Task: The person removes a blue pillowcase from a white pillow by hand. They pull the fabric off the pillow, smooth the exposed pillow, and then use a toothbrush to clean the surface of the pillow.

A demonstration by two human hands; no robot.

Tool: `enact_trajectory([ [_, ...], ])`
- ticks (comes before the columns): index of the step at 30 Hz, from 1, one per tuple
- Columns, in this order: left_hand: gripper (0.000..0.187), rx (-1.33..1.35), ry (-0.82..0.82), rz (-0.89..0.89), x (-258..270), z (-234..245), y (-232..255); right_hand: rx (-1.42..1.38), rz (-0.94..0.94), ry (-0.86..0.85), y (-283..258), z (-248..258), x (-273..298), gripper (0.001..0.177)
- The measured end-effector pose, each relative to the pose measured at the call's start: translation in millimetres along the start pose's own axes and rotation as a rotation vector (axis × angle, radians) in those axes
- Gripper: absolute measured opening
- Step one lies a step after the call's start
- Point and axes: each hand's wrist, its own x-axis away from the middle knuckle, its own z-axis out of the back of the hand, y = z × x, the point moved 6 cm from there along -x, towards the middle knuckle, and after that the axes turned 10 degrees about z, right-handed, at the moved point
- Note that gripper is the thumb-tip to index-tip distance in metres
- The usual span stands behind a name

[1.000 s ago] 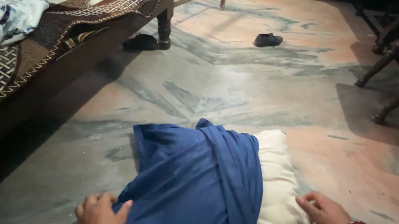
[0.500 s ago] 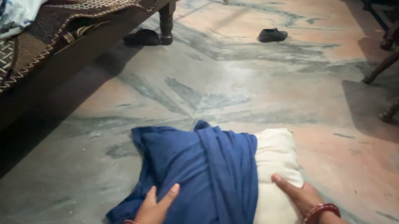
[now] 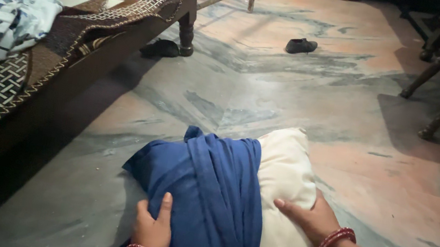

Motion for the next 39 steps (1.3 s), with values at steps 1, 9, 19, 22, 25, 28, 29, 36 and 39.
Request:
enact_trajectory([
  [1,0.072,0.023,0.029,-0.031,-0.6,4.3,0.9,-0.011,-0.006,0.005,-3.6,-0.9,4.4,0.06],
  [9,0.043,0.145,0.149,-0.065,-12.0,24.1,-16.0,-0.033,0.032,-0.01,-32.3,-5.4,14.6,0.045],
  [19,0.044,0.06,0.419,0.09,-9.7,53.5,-23.1,-0.089,0.165,-0.024,-20.6,-2.6,3.3,0.031],
  [22,0.044,-0.002,0.469,0.075,-15.0,65.4,-27.6,-0.064,0.177,-0.045,-13.0,6.5,-0.7,0.03],
  [25,0.044,-0.001,0.508,0.072,-20.0,67.9,-37.6,-0.048,0.128,-0.077,-0.1,18.5,-4.5,0.028],
  [28,0.044,0.015,0.522,0.061,-24.6,73.9,-41.6,-0.087,0.099,-0.1,10.9,24.4,-5.3,0.027],
  [29,0.044,0.017,0.523,0.054,-26.1,75.9,-40.8,-0.107,0.096,-0.105,13.8,26.8,-6.0,0.026],
  [36,0.046,0.013,0.517,0.062,-35.2,87.9,-29.1,0.047,0.07,-0.094,40.5,57.5,-16.5,0.024],
  [39,0.045,0.029,0.533,0.058,-38.0,92.2,-27.9,0.128,0.023,-0.103,54.4,68.5,-22.0,0.024],
])
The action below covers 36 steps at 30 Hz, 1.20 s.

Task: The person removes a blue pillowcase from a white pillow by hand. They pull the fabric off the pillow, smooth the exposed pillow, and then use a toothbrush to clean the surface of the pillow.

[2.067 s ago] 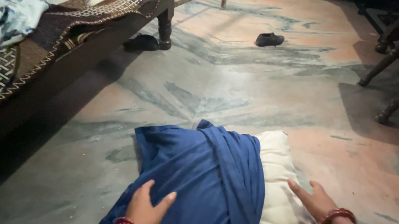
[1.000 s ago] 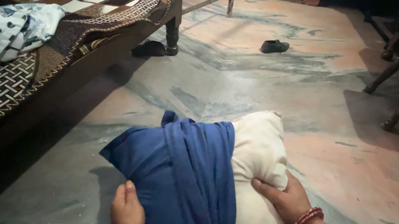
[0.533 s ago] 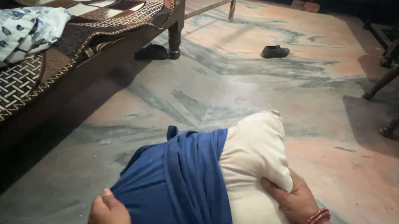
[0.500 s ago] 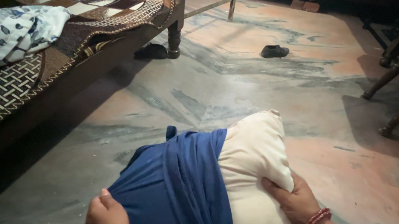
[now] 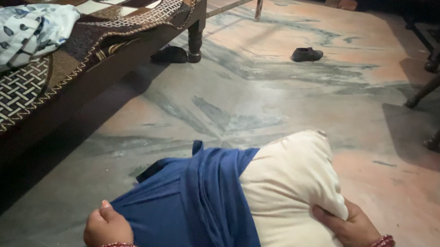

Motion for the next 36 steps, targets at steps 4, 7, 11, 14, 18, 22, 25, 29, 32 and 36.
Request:
enact_trajectory([
  [4,0.044,0.012,0.009,0.014,3.4,-8.0,-11.8,0.038,-0.044,-0.052,18.3,8.3,-1.0,0.027],
  [7,0.044,-0.06,-0.039,0.021,7.0,-22.6,-29.5,0.019,-0.073,-0.118,29.5,5.2,-0.2,0.032],
  [11,0.038,-0.094,-0.072,-0.222,20.9,-42.8,-37.5,0.262,-0.11,-0.158,38.6,5.7,-4.2,0.043],
  [14,0.034,-0.14,-0.31,-0.149,38.8,-55.4,-39.1,0.292,-0.348,-0.117,56.7,14.2,-7.6,0.061],
  [18,0.043,-0.276,-0.342,-0.356,52.0,-60.0,-8.2,0.464,-0.255,0.006,67.1,27.0,-41.7,0.104],
  [22,0.07,-0.155,-0.37,-0.404,50.9,-72.4,7.5,0.477,-0.129,0.161,46.5,24.5,-73.8,0.113],
  [25,0.078,0.063,-0.612,-0.25,52.5,-102.7,9.8,0.424,-0.261,0.214,31.4,9.4,-75.7,0.114],
  [29,0.086,0.487,-1.009,0.368,84.7,-125.7,3.5,0.439,-0.357,0.16,27.9,-19.1,-64.2,0.117],
  [32,0.084,0.465,-1.086,0.459,101.7,-107.9,13.9,0.392,-0.254,0.245,1.9,-8.3,-64.3,0.106],
  [36,0.094,0.334,-1.015,0.653,94.5,-83.3,35.0,0.093,-0.383,0.168,-41.4,-14.9,-43.7,0.086],
])
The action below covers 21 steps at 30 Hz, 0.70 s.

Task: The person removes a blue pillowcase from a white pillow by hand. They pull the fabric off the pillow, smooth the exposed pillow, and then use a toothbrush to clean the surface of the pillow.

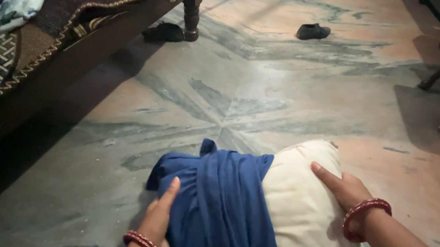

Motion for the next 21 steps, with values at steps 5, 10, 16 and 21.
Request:
enact_trajectory([
  [5,0.096,0.16,-0.195,-0.096,54.8,-15.6,51.8,-0.188,0.215,0.062,-69.8,9.7,33.4,0.077],
  [10,0.098,0.336,-0.329,-0.329,121.6,-22.8,111.0,-0.404,0.639,0.07,-137.3,34.6,53.4,0.051],
  [16,0.098,0.444,-0.674,-0.513,151.1,-28.9,131.4,-0.532,0.867,0.01,-135.2,42.1,60.5,0.041],
  [21,0.087,0.46,-0.541,-0.359,104.6,6.4,88.4,-0.862,0.535,-0.248,-62.2,29.7,26.8,0.028],
])
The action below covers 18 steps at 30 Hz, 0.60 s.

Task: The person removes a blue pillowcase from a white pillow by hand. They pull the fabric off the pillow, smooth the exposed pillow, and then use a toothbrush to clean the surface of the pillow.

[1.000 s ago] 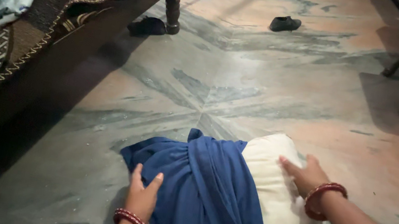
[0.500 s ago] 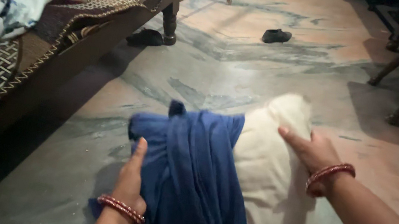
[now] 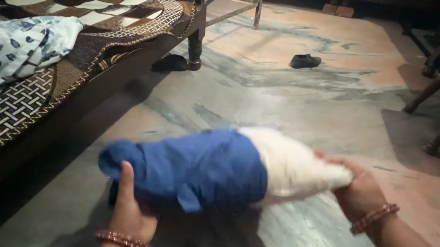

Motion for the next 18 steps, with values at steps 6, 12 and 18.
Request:
enact_trajectory([
  [6,0.098,-0.731,0.613,0.298,-10.9,123.9,-55.5,0.169,-0.391,0.077,99.2,70.3,42.0,0.041],
  [12,0.11,-1.201,0.57,0.051,-28.3,147.2,-97.1,0.917,-0.405,0.046,136.4,76.0,49.5,0.092],
  [18,0.111,-1.409,0.701,-0.039,-15.0,137.3,-107.3,1.238,-0.585,0.007,139.1,31.9,74.6,0.144],
])
